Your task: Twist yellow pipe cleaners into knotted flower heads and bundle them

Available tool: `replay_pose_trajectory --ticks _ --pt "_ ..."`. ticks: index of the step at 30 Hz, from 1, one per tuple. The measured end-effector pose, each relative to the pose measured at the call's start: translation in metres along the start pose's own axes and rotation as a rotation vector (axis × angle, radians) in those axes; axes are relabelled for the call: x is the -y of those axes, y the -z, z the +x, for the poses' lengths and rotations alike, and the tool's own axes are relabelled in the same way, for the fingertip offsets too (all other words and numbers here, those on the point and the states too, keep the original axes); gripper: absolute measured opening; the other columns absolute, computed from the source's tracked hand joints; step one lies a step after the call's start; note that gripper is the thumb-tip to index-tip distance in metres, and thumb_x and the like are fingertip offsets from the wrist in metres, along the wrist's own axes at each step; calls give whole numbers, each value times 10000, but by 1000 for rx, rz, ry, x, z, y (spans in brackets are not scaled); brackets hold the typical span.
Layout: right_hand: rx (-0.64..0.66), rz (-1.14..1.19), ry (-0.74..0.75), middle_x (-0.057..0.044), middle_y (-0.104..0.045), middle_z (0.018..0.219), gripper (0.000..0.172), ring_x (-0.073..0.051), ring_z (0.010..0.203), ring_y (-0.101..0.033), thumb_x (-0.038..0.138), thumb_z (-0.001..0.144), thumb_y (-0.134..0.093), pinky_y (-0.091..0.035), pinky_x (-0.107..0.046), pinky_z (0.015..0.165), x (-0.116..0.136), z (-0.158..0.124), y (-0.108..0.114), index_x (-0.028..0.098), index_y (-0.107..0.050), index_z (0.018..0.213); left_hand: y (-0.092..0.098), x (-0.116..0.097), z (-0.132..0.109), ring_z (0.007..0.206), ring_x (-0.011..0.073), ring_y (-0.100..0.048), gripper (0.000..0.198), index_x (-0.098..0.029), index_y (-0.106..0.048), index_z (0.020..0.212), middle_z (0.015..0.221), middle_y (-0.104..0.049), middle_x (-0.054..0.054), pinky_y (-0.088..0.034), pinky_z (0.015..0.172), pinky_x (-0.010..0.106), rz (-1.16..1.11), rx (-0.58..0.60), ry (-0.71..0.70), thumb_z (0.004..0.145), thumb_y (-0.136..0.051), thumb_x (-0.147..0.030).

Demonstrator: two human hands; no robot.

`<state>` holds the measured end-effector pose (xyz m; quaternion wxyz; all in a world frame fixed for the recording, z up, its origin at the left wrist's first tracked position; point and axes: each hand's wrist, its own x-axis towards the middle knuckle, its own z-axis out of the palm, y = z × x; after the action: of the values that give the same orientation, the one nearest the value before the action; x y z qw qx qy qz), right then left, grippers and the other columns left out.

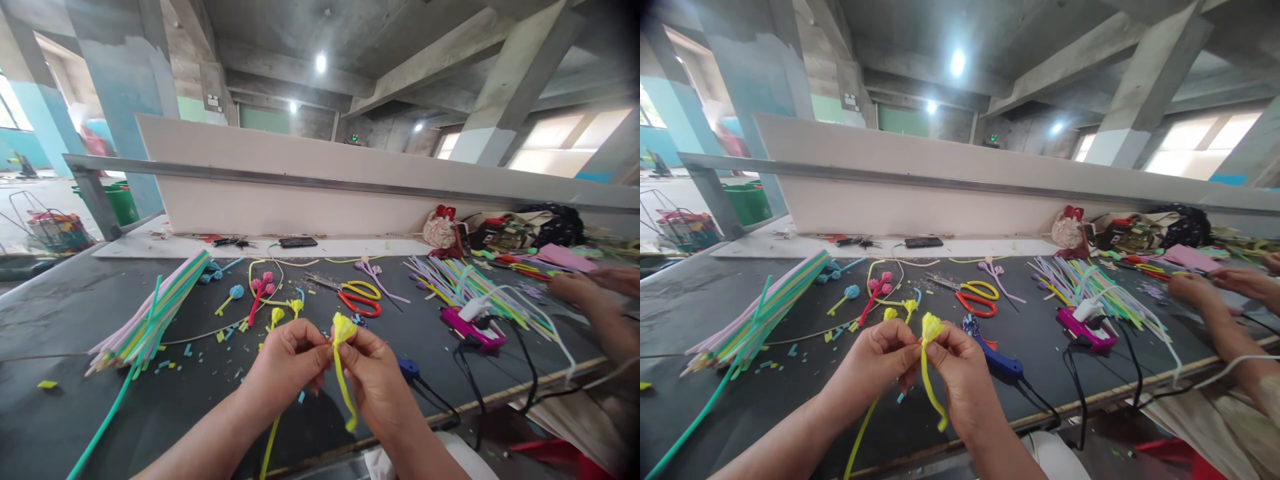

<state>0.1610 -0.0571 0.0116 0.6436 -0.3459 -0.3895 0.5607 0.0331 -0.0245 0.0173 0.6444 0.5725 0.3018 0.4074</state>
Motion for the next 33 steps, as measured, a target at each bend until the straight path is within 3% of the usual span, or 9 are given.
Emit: replay_pose_trajectory --ticks 3,6,9,12,15,19,24,28,33 --pt "-11 -9 1 31 -556 591 131 -115 551 -484 289 682 -745 -405 -236 556 -4 -1 -1 195 -657 661 0 4 -2 397 85 -474 191 -179 -505 658 480 -518 -43 -378 402 192 215 -88 -126 739 -624 -305" --pt "-47 -1 35 30 -542 603 141 -108 554 -444 306 689 -742 -366 -220 545 -7 -1 -2 191 -660 693 2 6 -5 563 114 -541 47 -188 -573 748 657 -591 6 -437 538 215 472 -151 -411 776 -589 -222" --pt "-53 -2 27 19 -552 634 179 -123 586 -458 349 693 -734 -371 -230 574 -8 -2 -4 191 -656 727 7 3 -10 761 157 -581 175 -210 -622 927 886 -628 67 -464 706 254 602 -64 -668 790 -547 -131" --pt "-30 -19 17 10 -560 662 200 -136 617 -472 371 694 -730 -387 -246 607 -9 -4 -6 194 -664 760 9 2 -15 867 185 -586 286 -233 -638 1015 971 -628 94 -455 778 276 662 21 -777 806 -507 -90" --pt "-5 -65 31 7 -573 686 172 -141 665 -471 345 705 -725 -394 -248 646 -12 -6 -6 195 -685 779 7 4 -16 786 165 -590 184 -219 -655 887 860 -638 68 -454 731 253 596 -88 -741 814 -522 -114" --pt "-20 -70 78 16 -576 670 141 -144 663 -472 342 731 -697 -398 -257 654 -16 -6 -6 207 -673 763 -4 7 -9 573 123 -514 174 -195 -555 656 603 -552 -5 -415 573 225 333 -275 -401 815 -558 -266" --pt "-154 -33 127 39 -516 584 169 -134 571 -442 334 728 -691 -389 -259 598 -18 -2 -4 213 -600 653 -10 5 -4 499 123 -505 323 -186 -488 648 538 -529 -12 -406 520 233 99 -60 -36 867 -423 -414" --pt "-248 -181 253 39 -512 663 131 -131 629 -445 313 753 -671 -378 -247 618 -13 -3 -1 222 -585 715 -11 4 -12 545 128 -503 182 -190 -494 672 579 -542 -11 -396 538 234 306 -141 -82 809 -522 -306" --pt "-255 -701 531 -2 -531 762 114 -164 737 -494 231 825 -572 -396 -283 689 4 -16 -7 213 -557 713 -23 -2 -25 669 130 -544 74 -210 -521 893 789 -590 9 -443 641 245 393 -246 -280 822 -503 -223"
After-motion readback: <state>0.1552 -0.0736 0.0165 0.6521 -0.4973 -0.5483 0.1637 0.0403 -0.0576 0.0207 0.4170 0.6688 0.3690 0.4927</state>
